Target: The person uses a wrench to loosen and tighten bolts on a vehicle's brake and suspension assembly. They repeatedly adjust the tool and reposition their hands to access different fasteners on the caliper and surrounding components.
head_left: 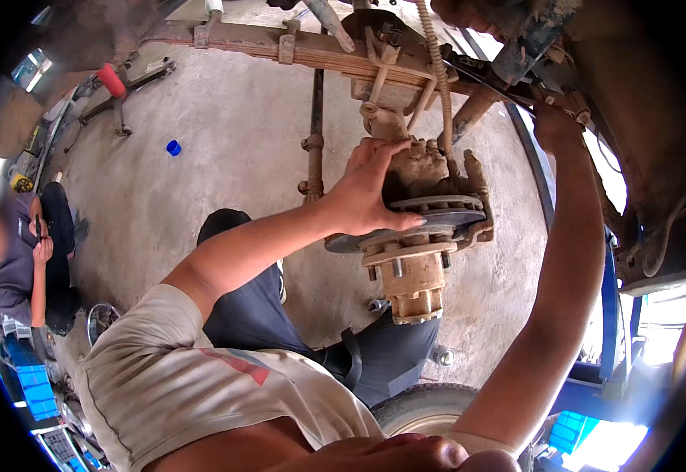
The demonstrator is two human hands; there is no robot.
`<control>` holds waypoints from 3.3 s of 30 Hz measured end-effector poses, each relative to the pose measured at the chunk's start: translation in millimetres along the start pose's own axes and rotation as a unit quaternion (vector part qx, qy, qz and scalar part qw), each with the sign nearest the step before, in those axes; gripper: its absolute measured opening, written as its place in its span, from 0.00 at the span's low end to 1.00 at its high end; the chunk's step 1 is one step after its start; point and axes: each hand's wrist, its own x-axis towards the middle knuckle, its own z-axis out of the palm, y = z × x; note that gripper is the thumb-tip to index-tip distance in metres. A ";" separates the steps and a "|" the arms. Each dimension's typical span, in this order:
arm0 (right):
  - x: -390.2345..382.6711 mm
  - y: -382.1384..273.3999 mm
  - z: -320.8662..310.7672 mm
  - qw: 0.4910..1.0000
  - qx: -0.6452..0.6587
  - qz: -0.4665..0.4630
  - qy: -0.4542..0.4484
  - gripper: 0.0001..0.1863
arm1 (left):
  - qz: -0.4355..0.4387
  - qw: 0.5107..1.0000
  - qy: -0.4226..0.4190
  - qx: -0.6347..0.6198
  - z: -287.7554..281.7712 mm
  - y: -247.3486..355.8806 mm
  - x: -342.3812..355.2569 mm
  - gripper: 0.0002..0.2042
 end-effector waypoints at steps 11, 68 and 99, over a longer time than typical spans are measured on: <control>-28.8 -1.5 -15.7 0.977 0.204 -0.044 0.035 0.29 | 0.013 1.000 0.000 -0.007 2.6 -1.8 0.1 0.53; -57.6 -52.3 -59.3 0.984 0.109 -0.141 -0.024 0.16 | 0.004 1.000 0.002 -0.018 -2.2 2.8 -3.9 0.53; -60.2 -55.7 -57.5 0.983 0.143 -0.116 -0.013 0.19 | -0.005 0.999 0.041 -0.012 3.8 -7.2 -4.7 0.52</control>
